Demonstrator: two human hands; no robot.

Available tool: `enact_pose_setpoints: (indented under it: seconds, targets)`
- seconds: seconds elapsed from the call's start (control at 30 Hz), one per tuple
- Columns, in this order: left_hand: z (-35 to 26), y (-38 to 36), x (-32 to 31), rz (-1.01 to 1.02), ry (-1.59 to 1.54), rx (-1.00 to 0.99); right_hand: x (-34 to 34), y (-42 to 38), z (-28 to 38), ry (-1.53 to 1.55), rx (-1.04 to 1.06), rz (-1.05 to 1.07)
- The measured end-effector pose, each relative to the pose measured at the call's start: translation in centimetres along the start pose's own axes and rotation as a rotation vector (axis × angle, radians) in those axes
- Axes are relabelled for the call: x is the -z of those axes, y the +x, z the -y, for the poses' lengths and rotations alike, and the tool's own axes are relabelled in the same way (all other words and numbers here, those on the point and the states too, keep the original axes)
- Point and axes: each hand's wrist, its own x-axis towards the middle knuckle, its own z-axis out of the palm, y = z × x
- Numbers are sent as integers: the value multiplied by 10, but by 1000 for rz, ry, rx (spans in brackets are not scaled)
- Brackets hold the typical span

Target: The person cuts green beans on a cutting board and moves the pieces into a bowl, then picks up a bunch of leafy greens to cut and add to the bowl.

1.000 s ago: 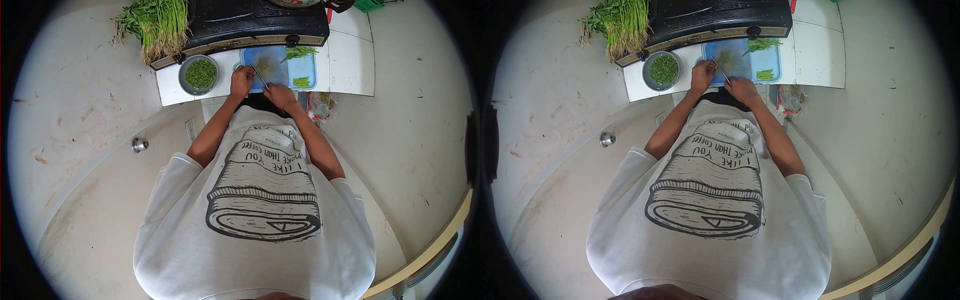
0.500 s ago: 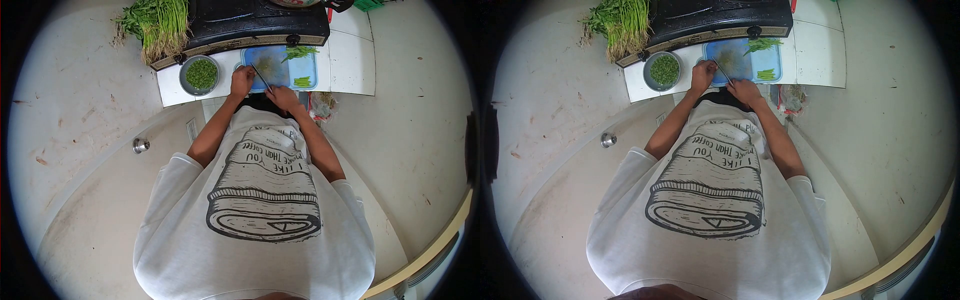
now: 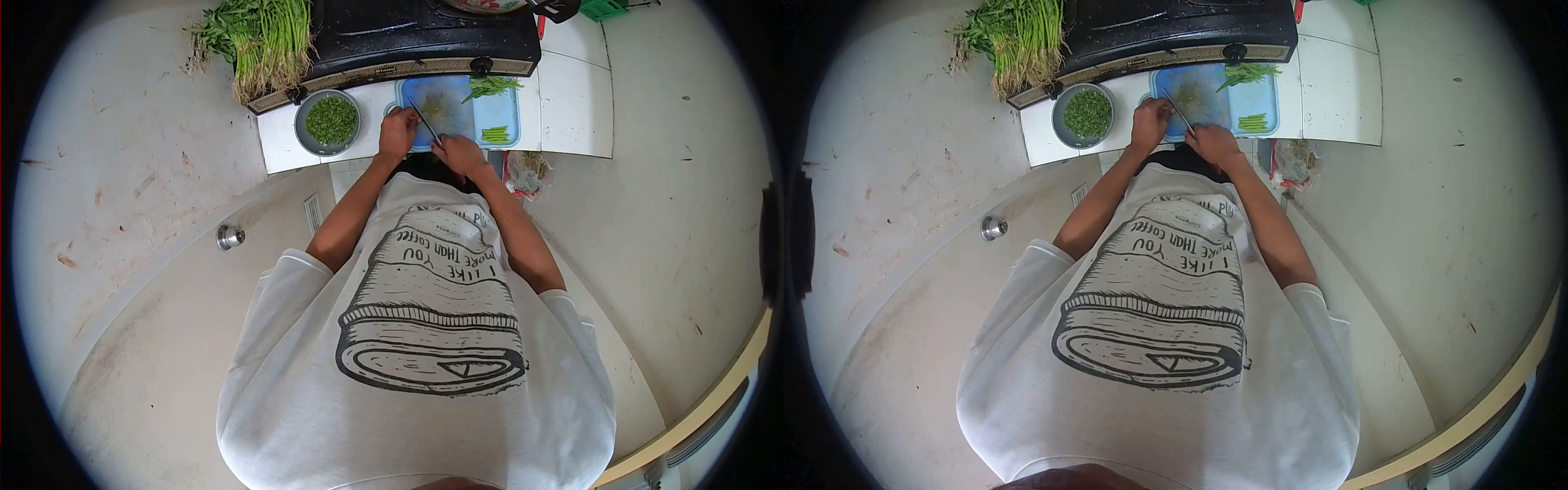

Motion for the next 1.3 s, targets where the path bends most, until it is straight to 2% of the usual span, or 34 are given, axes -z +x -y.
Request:
enact_pose_setpoints:
  seconds: [0.1,0.53,0.7,1.13,1.23,1.3]
  targets:
    - [-3,-2,1,-7,-16,37,-4,-10,1,-53,-66,11]
    - [1,-2,0,17,-86,28,2,-3,3,-27,-66,46]
    - [4,-3,-2,-8,-67,33,4,6,8,-14,0,-24]
    - [2,-3,-2,-38,-86,79,3,-20,-3,-44,-89,-48]
    - [1,-3,-3,-42,-70,92,2,-20,-5,-44,-78,-36]
    - [3,-3,-4,-50,-67,83,-1,-19,-7,-25,7,-61]
